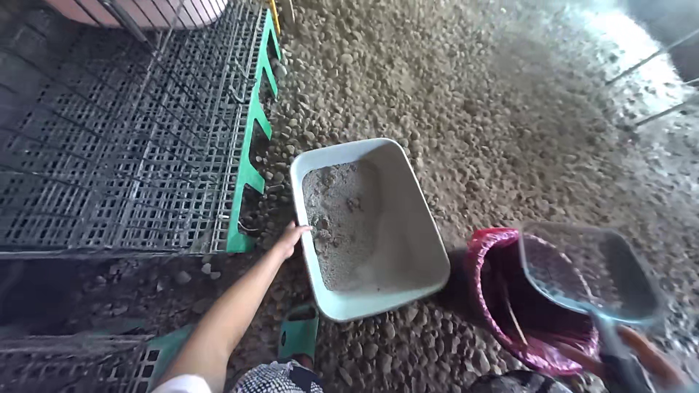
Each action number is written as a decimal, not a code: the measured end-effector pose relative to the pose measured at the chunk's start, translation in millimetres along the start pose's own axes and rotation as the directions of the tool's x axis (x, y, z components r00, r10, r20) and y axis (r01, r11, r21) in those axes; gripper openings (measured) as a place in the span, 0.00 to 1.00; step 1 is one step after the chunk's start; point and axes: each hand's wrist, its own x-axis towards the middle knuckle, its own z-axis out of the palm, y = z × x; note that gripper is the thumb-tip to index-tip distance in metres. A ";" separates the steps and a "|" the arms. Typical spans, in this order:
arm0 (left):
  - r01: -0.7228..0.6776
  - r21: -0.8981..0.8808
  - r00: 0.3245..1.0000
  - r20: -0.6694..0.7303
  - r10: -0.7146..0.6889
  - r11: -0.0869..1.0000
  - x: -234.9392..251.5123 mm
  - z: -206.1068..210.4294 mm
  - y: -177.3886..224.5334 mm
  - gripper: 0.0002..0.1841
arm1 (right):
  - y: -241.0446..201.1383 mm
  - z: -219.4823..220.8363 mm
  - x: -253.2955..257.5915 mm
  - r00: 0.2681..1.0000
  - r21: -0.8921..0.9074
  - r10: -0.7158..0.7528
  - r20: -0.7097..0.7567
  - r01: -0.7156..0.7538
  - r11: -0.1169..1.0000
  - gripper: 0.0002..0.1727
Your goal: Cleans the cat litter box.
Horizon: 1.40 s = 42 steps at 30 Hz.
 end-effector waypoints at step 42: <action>-0.066 -0.071 0.998 -0.007 0.066 0.995 -33.4 -17.7 -44.2 0.29 | 141.7 168.8 183.0 0.991 -0.232 -0.035 0.127 0.064 0.970 0.17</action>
